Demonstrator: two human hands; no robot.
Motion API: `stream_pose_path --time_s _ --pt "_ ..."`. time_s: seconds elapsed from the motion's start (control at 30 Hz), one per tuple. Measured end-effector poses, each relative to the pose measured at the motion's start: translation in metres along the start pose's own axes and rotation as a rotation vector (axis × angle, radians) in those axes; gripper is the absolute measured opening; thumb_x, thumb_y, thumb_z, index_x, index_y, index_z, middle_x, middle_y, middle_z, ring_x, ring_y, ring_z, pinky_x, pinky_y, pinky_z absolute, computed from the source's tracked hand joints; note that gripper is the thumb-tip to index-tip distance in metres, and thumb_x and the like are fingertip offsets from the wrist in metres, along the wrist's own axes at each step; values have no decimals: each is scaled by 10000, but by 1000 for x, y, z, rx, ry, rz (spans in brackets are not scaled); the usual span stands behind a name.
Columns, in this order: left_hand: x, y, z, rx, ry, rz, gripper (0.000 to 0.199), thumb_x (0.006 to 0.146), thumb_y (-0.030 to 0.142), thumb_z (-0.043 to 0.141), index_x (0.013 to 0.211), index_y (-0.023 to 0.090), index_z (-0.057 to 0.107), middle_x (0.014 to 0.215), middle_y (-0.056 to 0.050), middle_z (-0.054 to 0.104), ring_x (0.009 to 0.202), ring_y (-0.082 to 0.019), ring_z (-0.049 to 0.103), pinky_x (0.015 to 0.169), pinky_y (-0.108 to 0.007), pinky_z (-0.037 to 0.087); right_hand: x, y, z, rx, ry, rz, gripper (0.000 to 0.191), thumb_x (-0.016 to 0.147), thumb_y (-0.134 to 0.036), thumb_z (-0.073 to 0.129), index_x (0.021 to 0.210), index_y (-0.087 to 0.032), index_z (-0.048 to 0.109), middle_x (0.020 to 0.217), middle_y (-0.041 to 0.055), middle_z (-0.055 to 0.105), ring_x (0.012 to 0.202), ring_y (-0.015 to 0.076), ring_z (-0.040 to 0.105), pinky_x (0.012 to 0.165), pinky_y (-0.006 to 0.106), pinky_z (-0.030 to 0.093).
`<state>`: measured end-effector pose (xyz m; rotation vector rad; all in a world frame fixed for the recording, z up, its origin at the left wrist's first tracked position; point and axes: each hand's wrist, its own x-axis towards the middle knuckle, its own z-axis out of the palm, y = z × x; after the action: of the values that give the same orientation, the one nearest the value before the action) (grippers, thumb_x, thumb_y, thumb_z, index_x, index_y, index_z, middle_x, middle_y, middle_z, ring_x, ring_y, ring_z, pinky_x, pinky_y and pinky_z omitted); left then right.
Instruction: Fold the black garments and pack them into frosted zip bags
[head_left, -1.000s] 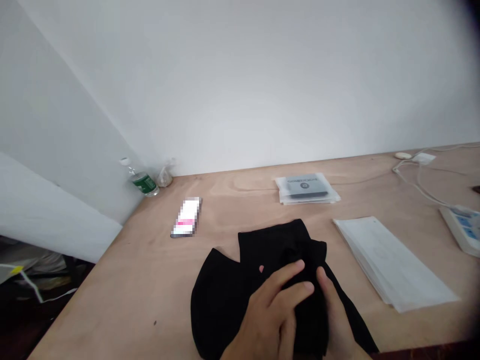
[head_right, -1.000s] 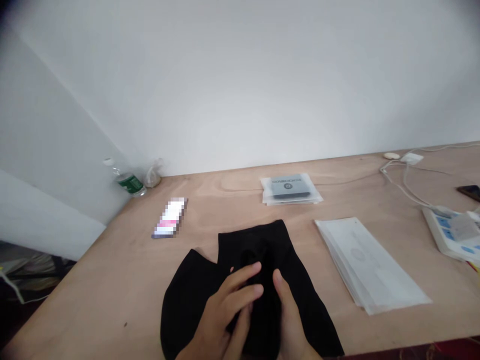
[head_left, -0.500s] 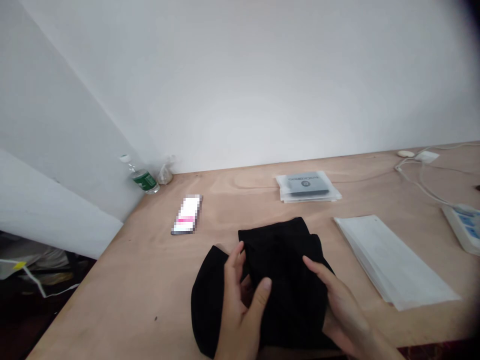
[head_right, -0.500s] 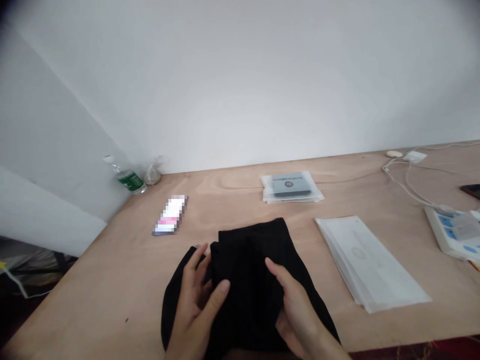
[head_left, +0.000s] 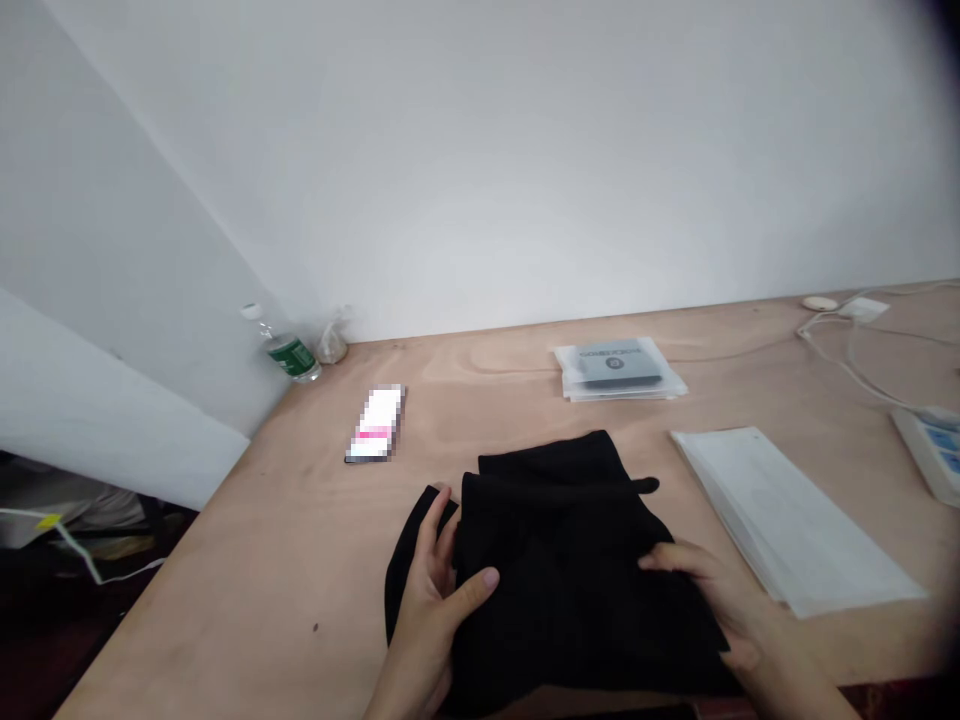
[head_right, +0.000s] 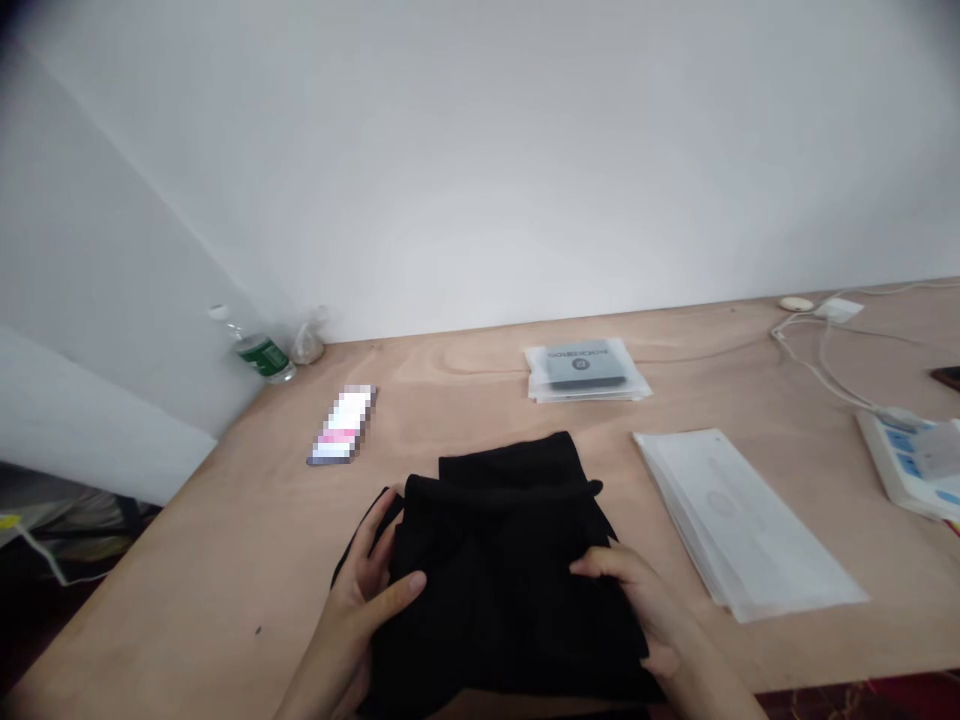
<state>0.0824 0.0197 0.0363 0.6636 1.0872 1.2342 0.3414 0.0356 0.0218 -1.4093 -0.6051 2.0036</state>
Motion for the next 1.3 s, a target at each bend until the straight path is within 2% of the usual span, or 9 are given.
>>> stream_pose_path --time_s 0.07,0.23,0.37,0.5,0.63,0.77,0.97,1.13,1.3 --pt "1 -3 -2 35 12 15 800 688 194 701 1346 378 286 1416 -32 362 1261 -267 375 1006 -373 366 -1 -2 1 110 -40 98 92 645 -186 583 652 -187 675 619 45 666 561 164 613 520 241 467" --pt "7 -15 -9 207 35 -3 764 712 217 677 1352 355 283 1429 -51 340 1266 -259 370 1030 -397 312 5 0 1 118 -35 -44 516 597 -45 533 1063 -256 606 656 -40 648 585 123 595 549 213 450" --pt "10 -3 -3 327 -12 43 715 750 212 633 1355 342 275 1439 -47 322 1318 -234 275 1050 -405 260 4 -7 3 102 -57 -81 655 606 -39 522 1210 -291 514 775 -34 683 624 133 611 622 250 476" --pt "21 12 9 393 -50 191 665 766 207 608 1343 335 302 1447 -33 307 1324 -227 262 1035 -403 293 1 -25 6 66 -20 -171 660 602 -45 538 1222 -271 517 822 -16 692 683 148 626 608 240 477" --pt "42 1 8 474 -88 284 543 763 158 567 1277 278 439 1408 -39 377 1309 -213 299 1074 -408 234 11 -29 6 3 48 -153 670 578 -68 560 1219 -258 521 581 -50 631 470 106 539 400 181 385" --pt "53 -10 5 558 -113 280 510 742 103 538 1221 276 503 1381 -24 418 1322 -183 271 1101 -408 152 21 -24 3 22 43 -137 727 584 -95 570 1275 -288 455 479 -89 556 341 55 384 312 140 242" --pt "51 -2 10 534 -111 245 527 728 96 541 1224 271 501 1409 -23 375 1328 -186 255 1102 -403 144 12 -32 -2 -43 39 -205 739 618 -96 582 1302 -324 421 508 -71 578 346 47 367 313 133 231" --pt "59 -14 7 454 -91 146 499 703 94 571 1178 242 539 1380 -50 417 1295 -213 327 1077 -417 226 12 -32 -1 67 28 -119 724 571 -69 591 1251 -299 492 410 -104 451 311 24 276 293 118 195" --pt "58 -14 7 448 -78 143 477 719 127 579 1175 261 537 1396 -47 392 1283 -238 348 1061 -455 251 19 -27 -5 101 6 -187 733 572 -39 601 1243 -315 496 492 -90 519 351 29 326 319 120 222"
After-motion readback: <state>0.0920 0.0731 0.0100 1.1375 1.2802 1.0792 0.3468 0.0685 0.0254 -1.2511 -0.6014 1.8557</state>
